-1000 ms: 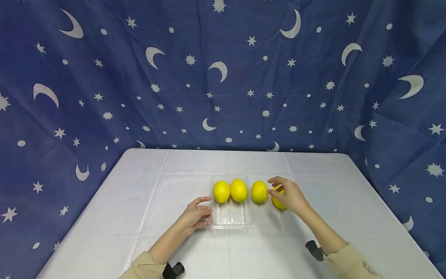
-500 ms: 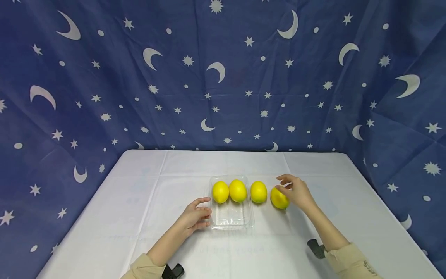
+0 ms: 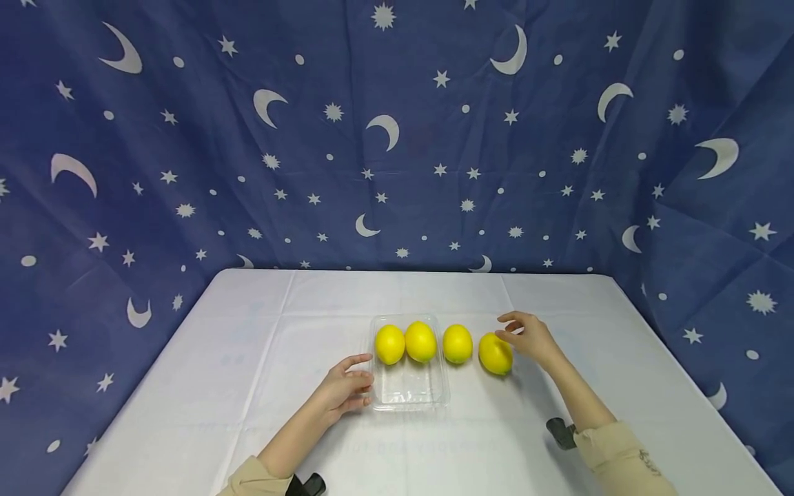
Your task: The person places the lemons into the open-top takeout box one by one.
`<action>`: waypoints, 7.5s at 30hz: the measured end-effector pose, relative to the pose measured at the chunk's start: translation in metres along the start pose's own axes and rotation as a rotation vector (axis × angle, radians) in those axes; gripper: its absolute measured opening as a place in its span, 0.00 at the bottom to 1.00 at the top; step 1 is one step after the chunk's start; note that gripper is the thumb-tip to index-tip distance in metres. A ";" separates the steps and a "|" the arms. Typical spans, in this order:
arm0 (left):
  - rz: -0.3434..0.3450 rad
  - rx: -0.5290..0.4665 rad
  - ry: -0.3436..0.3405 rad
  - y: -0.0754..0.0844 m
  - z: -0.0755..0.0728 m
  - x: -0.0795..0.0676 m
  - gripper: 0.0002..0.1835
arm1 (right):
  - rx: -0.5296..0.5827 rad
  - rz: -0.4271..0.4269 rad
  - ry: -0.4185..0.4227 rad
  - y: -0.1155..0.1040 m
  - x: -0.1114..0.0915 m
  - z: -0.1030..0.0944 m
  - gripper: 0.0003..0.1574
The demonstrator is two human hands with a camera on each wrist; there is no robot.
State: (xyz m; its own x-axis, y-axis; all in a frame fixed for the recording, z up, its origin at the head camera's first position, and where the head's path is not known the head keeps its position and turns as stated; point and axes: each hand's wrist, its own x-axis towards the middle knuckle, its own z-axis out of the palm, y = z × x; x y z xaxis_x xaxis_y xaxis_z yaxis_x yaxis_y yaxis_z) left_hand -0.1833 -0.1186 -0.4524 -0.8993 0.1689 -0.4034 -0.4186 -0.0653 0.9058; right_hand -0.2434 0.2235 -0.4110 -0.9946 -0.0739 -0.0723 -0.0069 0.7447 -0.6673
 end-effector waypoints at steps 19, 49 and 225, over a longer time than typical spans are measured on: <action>0.001 0.013 -0.012 0.001 -0.001 0.001 0.27 | 0.165 0.122 -0.346 0.014 0.016 -0.015 0.34; 0.001 -0.005 -0.015 0.003 -0.001 -0.002 0.27 | 0.214 0.143 -0.379 0.014 0.013 -0.002 0.31; 0.012 -0.029 -0.026 -0.002 -0.001 -0.003 0.29 | 0.302 -0.219 -0.314 -0.095 -0.026 0.107 0.20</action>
State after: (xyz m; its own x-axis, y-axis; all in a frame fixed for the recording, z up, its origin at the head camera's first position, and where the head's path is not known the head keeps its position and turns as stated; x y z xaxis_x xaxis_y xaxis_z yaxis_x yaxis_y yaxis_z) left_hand -0.1801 -0.1200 -0.4529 -0.9009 0.1933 -0.3885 -0.4115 -0.0958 0.9064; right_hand -0.2063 0.0835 -0.4247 -0.8937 -0.4384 -0.0955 -0.1359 0.4673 -0.8736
